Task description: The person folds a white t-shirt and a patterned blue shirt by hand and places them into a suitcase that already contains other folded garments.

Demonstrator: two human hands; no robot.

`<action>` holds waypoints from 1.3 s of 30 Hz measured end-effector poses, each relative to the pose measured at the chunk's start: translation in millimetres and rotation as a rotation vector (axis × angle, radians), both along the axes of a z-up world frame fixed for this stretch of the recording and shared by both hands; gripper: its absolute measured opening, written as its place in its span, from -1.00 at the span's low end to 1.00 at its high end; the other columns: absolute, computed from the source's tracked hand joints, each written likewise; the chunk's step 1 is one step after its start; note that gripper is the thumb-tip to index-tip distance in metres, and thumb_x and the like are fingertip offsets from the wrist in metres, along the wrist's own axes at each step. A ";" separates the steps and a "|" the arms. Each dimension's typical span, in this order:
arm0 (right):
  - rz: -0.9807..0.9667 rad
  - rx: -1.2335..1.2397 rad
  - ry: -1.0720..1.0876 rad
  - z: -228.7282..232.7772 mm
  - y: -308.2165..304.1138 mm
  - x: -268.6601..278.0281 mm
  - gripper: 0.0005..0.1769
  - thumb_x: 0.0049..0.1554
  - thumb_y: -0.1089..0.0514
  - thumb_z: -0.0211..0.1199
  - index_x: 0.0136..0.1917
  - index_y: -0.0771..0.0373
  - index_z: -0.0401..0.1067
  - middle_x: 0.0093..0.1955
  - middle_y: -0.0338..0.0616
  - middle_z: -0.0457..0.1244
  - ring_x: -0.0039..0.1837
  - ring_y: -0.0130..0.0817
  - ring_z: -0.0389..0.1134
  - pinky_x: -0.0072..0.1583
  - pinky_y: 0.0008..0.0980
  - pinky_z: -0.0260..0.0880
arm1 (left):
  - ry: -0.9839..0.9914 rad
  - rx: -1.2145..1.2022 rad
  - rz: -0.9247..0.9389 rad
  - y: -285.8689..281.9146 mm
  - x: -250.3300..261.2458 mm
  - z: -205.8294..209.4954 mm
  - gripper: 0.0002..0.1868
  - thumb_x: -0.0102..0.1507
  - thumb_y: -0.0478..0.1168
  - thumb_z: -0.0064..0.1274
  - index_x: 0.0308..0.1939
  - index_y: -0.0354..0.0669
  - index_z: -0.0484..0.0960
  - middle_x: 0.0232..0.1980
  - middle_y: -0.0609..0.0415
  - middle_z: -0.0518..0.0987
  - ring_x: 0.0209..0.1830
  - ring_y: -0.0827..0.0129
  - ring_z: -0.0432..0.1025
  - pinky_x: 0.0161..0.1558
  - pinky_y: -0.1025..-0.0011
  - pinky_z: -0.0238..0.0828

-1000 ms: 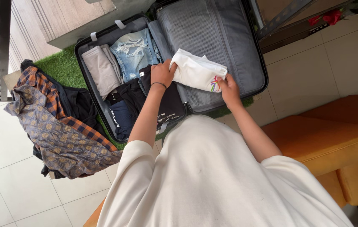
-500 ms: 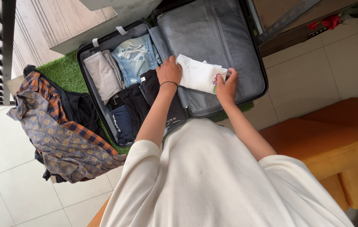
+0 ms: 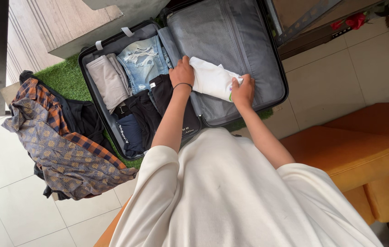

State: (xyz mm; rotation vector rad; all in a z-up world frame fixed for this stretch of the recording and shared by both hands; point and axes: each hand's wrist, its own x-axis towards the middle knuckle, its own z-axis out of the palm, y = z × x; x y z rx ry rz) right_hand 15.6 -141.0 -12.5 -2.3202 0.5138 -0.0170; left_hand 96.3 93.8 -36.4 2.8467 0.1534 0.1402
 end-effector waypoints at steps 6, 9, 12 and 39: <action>-0.004 -0.014 -0.026 -1.5 -1.8 3.5 -0.62 0.22 -0.03 0.27 0.10 0.29 0.29 0.11 0.12 0.29 0.19 0.10 0.33 0.19 -0.01 0.31 | 0.099 -0.192 0.030 -1.9 -8.6 60.5 -0.56 0.17 -0.22 0.01 0.16 0.06 0.52 0.22 0.03 0.53 0.21 0.07 0.41 0.14 0.02 0.26; -0.008 -0.042 -0.043 0.7 1.7 3.7 -0.61 0.21 -0.04 0.27 0.10 0.27 0.29 0.11 0.12 0.30 0.17 0.12 0.33 0.16 0.01 0.32 | 0.025 -0.168 -0.091 -37.6 -43.5 86.8 -0.54 0.30 -0.24 -0.07 0.30 0.10 0.51 0.55 0.16 0.33 0.56 0.24 0.21 0.53 0.08 0.14; 0.008 -0.077 -0.055 4.6 3.9 2.2 -0.64 0.23 -0.04 0.24 0.10 0.26 0.28 0.10 0.11 0.30 0.17 0.12 0.34 0.14 0.03 0.32 | -0.104 -0.025 -0.318 -70.2 -65.0 85.7 -0.44 0.36 -0.01 -0.12 0.45 0.00 0.35 0.58 -0.04 0.18 0.64 0.05 -0.04 0.51 -0.09 -0.12; 0.719 -0.433 -0.090 38.6 17.2 1.3 -0.35 0.41 -0.03 -0.20 0.66 0.27 -0.01 0.70 0.14 -0.15 0.70 0.10 -0.21 0.56 0.26 -0.33 | 0.256 0.031 -0.379 -66.6 -55.9 44.6 -0.29 0.44 0.04 -0.33 0.64 -0.03 -0.03 0.71 -0.04 -0.17 0.72 0.16 -0.32 0.61 0.07 -0.45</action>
